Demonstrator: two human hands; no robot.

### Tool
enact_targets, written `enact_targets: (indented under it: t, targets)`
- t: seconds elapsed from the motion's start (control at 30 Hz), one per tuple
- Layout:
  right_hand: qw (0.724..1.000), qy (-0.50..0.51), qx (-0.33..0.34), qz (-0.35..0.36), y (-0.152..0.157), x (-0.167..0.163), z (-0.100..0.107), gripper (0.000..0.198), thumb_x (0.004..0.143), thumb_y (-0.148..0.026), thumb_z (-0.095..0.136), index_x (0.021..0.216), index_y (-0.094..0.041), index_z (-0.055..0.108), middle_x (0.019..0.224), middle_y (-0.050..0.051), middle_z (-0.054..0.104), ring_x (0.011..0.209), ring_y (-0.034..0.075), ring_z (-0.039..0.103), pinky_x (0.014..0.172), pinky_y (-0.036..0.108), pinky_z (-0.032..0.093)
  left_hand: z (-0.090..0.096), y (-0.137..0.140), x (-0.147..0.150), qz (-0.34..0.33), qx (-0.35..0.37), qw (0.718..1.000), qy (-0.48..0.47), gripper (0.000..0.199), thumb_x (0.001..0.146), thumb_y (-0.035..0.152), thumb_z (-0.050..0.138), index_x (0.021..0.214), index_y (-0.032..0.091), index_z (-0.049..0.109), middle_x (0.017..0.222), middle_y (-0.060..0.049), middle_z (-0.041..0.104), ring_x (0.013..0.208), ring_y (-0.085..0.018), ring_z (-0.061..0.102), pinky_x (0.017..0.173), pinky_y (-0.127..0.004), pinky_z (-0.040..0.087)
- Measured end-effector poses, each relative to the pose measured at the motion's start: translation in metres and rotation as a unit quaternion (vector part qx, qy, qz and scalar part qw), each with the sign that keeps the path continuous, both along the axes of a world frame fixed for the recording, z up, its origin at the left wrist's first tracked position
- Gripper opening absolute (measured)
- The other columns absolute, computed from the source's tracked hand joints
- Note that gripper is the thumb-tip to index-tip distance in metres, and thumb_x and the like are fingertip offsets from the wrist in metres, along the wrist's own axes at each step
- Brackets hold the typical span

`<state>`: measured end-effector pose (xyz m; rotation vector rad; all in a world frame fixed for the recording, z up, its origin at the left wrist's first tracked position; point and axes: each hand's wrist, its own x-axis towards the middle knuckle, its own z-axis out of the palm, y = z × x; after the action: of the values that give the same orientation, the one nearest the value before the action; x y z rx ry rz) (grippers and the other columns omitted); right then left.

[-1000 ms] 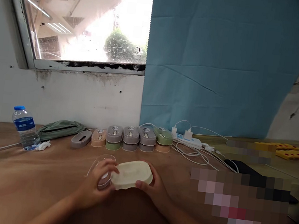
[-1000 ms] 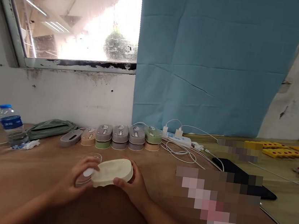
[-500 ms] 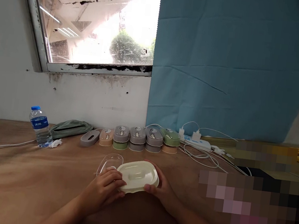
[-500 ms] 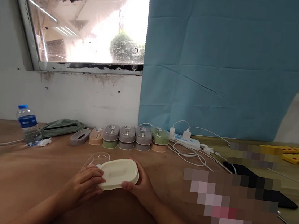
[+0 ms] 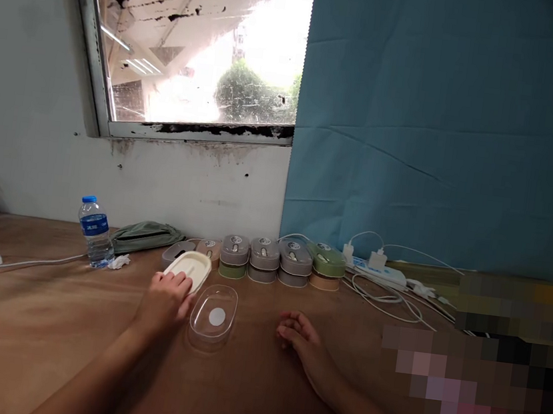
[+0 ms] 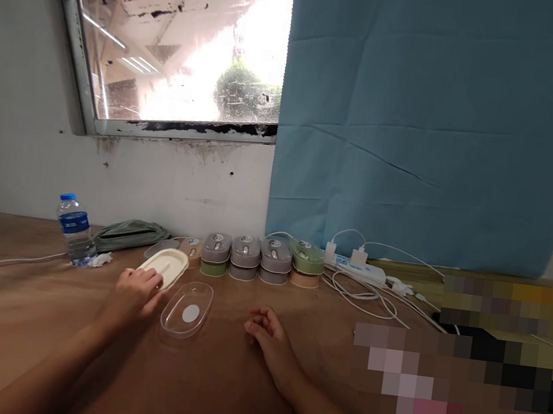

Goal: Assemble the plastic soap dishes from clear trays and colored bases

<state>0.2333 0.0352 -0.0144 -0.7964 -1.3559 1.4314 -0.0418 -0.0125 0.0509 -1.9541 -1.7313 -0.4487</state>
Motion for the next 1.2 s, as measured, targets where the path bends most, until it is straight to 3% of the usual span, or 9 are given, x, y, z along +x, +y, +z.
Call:
enact_targets:
  t: [0.13,0.23,0.43,0.83,1.2]
  targets:
    - [1.000,-0.011,-0.004,0.008,-0.002,-0.001,0.003,0.012,0.073,-0.022,0.055,0.083,-0.020,0.050,0.062,-0.005,0.050,0.056,0.010,0.044,0.056,0.022,0.034,0.003,0.004,-0.028,0.114,-0.113,0.987,-0.006,0.015,0.073,0.027,0.045,0.073,0.020,0.058,0.085,-0.008,0.062,0.078,-0.023,0.055,0.066,-0.032,0.034]
    - [1.000,-0.016,-0.007,0.004,-0.005,-0.002,0.008,0.010,0.072,-0.021,0.054,0.080,-0.019,0.049,0.059,-0.006,0.049,0.055,0.010,0.043,0.056,0.022,0.033,0.002,0.004,-0.041,0.163,-0.178,0.970,-0.034,0.015,0.070,0.028,0.045,0.069,0.021,0.058,0.084,-0.008,0.064,0.075,-0.024,0.057,0.062,-0.030,0.036]
    - [0.999,-0.040,-0.002,0.007,-0.005,-0.002,0.008,0.010,0.071,-0.023,0.053,0.078,-0.019,0.047,0.057,-0.006,0.049,0.054,0.010,0.043,0.056,0.023,0.032,0.002,0.006,-0.054,0.230,-0.229,0.939,-0.110,0.015,0.065,0.027,0.047,0.070,0.020,0.059,0.082,-0.009,0.065,0.073,-0.026,0.059,0.055,-0.027,0.037]
    - [0.998,-0.052,-0.008,0.014,-0.005,-0.002,0.008,0.009,0.070,-0.023,0.052,0.075,-0.018,0.047,0.056,-0.006,0.049,0.055,0.010,0.042,0.056,0.022,0.032,-0.029,0.028,-0.088,0.202,-0.224,0.944,-0.137,0.015,0.063,0.029,0.052,0.068,0.018,0.060,0.080,-0.008,0.065,0.077,-0.023,0.060,0.059,-0.024,0.037]
    - [0.997,-0.069,-0.003,0.022,-0.002,-0.001,0.007,0.009,0.071,-0.024,0.051,0.075,-0.018,0.046,0.055,-0.006,0.048,0.054,0.010,0.041,0.055,0.022,0.031,-0.041,0.037,-0.098,0.187,-0.204,0.952,-0.131,0.019,0.064,0.031,0.053,0.072,0.017,0.062,0.083,-0.009,0.066,0.079,-0.022,0.060,0.065,-0.024,0.040]
